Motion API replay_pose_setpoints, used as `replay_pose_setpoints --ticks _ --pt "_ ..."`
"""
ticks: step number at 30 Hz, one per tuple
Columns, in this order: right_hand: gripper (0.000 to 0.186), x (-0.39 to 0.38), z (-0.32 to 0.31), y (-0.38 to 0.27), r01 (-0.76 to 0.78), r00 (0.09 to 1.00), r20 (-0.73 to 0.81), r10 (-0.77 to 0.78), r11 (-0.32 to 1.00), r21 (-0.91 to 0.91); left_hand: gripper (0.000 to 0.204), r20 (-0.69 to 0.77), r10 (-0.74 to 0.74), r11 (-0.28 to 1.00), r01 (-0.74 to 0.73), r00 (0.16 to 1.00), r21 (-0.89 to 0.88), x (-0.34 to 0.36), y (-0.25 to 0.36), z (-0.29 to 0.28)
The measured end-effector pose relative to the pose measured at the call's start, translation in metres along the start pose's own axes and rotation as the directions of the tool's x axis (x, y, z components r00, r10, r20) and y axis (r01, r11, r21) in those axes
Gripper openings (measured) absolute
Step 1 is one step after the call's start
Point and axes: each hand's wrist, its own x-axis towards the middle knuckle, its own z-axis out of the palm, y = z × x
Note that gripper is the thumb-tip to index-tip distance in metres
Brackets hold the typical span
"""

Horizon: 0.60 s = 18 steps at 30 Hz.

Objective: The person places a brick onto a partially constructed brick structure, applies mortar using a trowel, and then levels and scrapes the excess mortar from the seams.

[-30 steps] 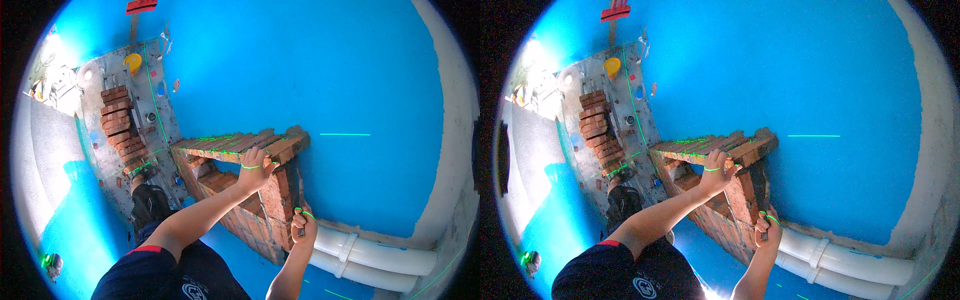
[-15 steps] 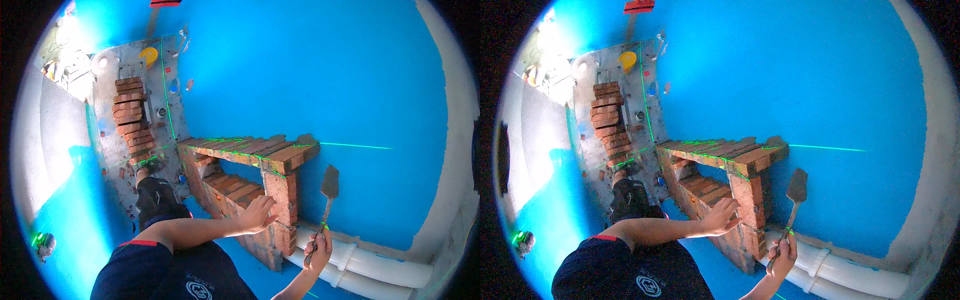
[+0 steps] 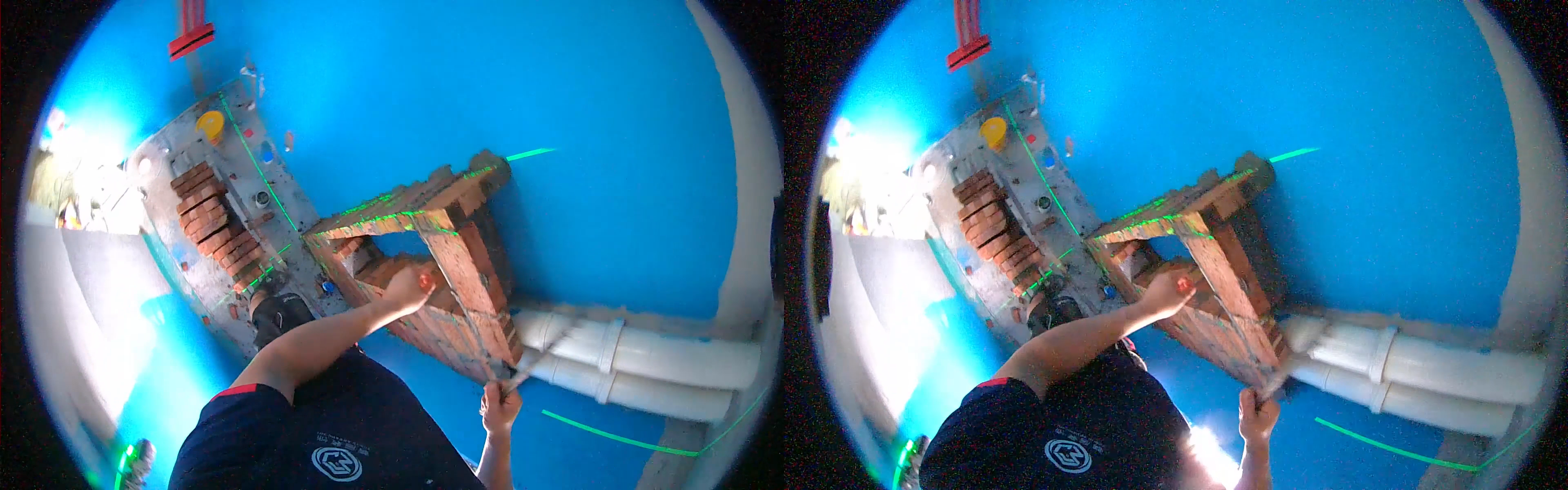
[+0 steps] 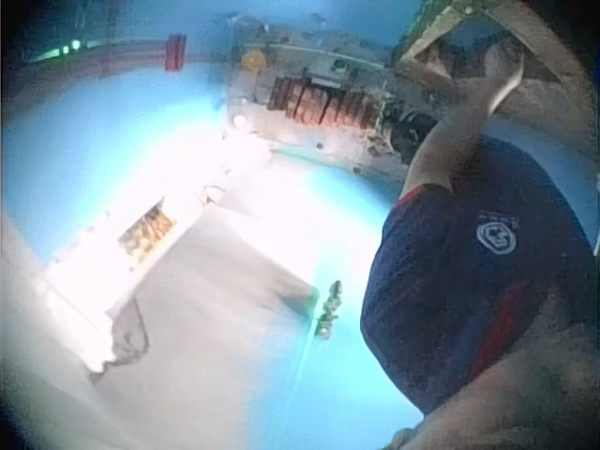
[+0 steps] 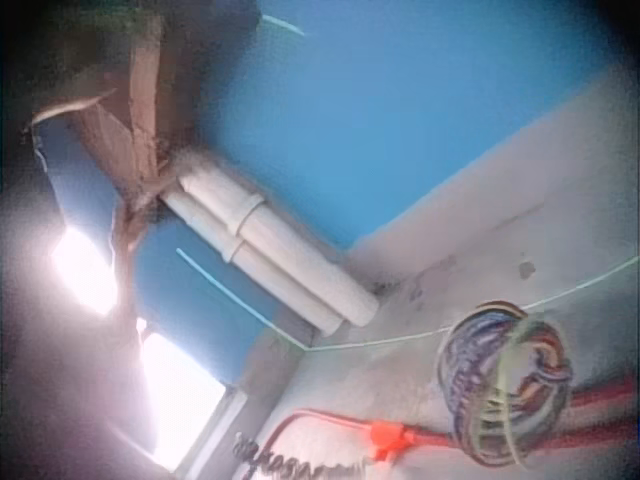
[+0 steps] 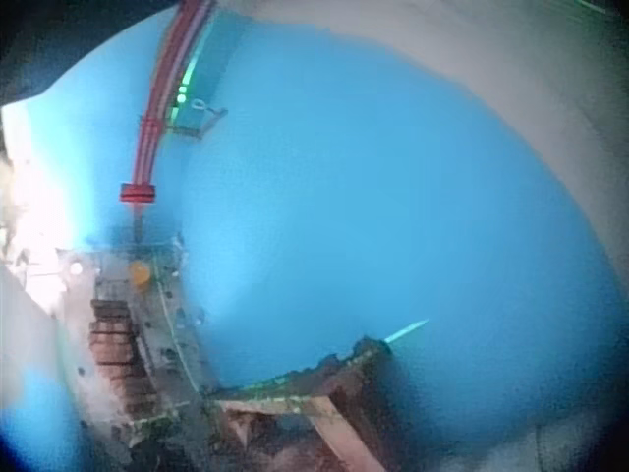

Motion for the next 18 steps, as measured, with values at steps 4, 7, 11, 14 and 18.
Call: replay_pose_setpoints --ticks 4,7,11,14,18 --pt "0.034 -0.024 -0.025 0.026 0.102 0.984 0.176 0.016 0.759 -0.643 0.033 0.085 0.010 0.994 -0.019 0.996 0.106 0.019 -0.019 -0.002" --pt "0.037 -0.027 -0.037 0.052 0.078 0.939 0.247 0.238 0.553 -0.830 0.035 0.133 0.103 0.983 -0.121 0.986 0.137 0.034 -0.018 0.000" --pt "0.036 -0.002 -0.041 0.047 0.051 0.862 0.284 0.420 0.486 -0.873 0.041 0.086 0.126 0.991 -0.128 0.988 0.021 0.045 -0.024 0.003" --pt "0.035 0.025 -0.034 0.029 0.038 0.818 0.318 0.479 0.506 -0.862 0.052 0.050 0.159 0.983 -0.163 0.986 0.083 0.057 -0.045 0.014" --pt "0.037 0.047 -0.028 0.031 0.265 0.876 0.429 0.219 0.524 -0.809 0.055 0.051 0.073 0.997 -0.073 0.996 0.004 0.051 -0.035 0.015"
